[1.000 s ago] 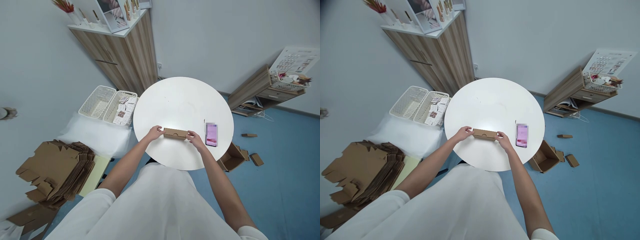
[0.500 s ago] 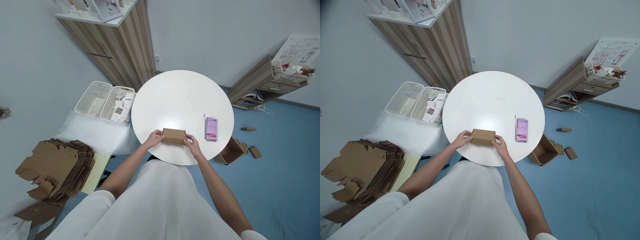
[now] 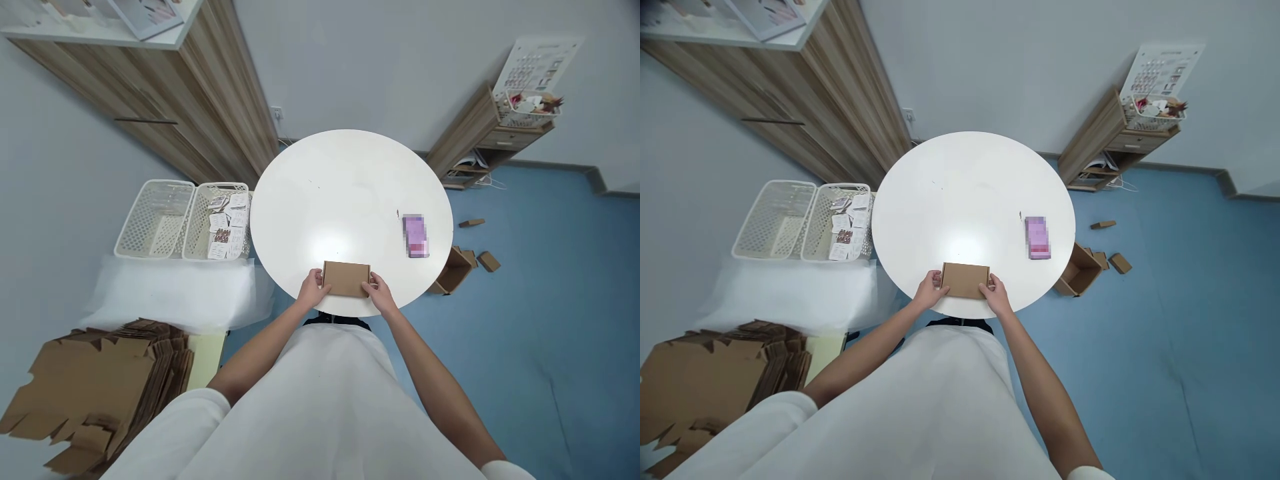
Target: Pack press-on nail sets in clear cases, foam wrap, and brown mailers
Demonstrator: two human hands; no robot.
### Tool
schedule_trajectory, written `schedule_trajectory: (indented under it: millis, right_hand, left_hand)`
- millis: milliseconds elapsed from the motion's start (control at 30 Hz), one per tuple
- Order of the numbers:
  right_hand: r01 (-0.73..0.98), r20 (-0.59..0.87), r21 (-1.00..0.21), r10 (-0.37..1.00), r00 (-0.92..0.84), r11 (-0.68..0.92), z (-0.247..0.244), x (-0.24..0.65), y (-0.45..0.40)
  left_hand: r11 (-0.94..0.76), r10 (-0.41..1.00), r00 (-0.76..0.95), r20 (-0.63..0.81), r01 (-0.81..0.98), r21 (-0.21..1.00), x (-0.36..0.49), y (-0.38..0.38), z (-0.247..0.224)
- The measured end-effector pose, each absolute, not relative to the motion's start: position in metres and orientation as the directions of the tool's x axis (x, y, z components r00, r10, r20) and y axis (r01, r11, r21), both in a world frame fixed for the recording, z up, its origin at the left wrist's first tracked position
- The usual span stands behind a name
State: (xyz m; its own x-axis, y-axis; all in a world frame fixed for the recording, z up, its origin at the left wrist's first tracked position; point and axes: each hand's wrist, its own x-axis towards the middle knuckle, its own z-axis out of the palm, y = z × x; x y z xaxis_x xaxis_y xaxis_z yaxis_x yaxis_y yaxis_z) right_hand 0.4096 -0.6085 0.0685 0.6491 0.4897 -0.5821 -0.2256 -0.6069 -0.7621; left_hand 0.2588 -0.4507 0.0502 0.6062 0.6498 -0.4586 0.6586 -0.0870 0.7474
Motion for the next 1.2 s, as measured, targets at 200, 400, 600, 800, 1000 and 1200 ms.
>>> schedule_trajectory:
  millis: [200, 400, 600, 800, 1000, 1200]
  right_hand:
    - [-0.133, -0.582, -0.722, 0.491, 0.648, -0.679, 0.062, 0.402, -0.619]
    - [-0.107, -0.582, -0.671, 0.432, 0.689, -0.734, 0.068, 0.402, -0.624]
    - [-0.081, -0.602, -0.656, 0.454, 0.657, -0.751, 0.076, 0.406, -0.616]
    - [-0.062, -0.595, -0.670, 0.485, 0.641, -0.740, 0.071, 0.408, -0.625]
    - [-0.077, -0.580, -0.702, 0.506, 0.638, -0.708, 0.077, 0.436, -0.660]
    - [-0.094, -0.460, -0.747, 0.409, 0.788, -0.658, 0.075, 0.491, -0.736]
  left_hand:
    - [-0.170, 0.595, 0.649, -0.474, 0.678, 0.715, 0.251, -0.450, 0.049]
    - [-0.189, 0.610, 0.664, -0.432, 0.651, 0.735, 0.254, -0.448, 0.050]
    - [-0.159, 0.597, 0.680, -0.425, 0.620, 0.769, 0.259, -0.451, 0.049]
    - [-0.124, 0.644, 0.654, -0.397, 0.601, 0.790, 0.262, -0.461, 0.049]
    - [-0.145, 0.629, 0.675, -0.385, 0.589, 0.795, 0.296, -0.493, 0.060]
    - [-0.258, 0.511, 0.776, -0.371, 0.550, 0.794, 0.374, -0.549, 0.079]
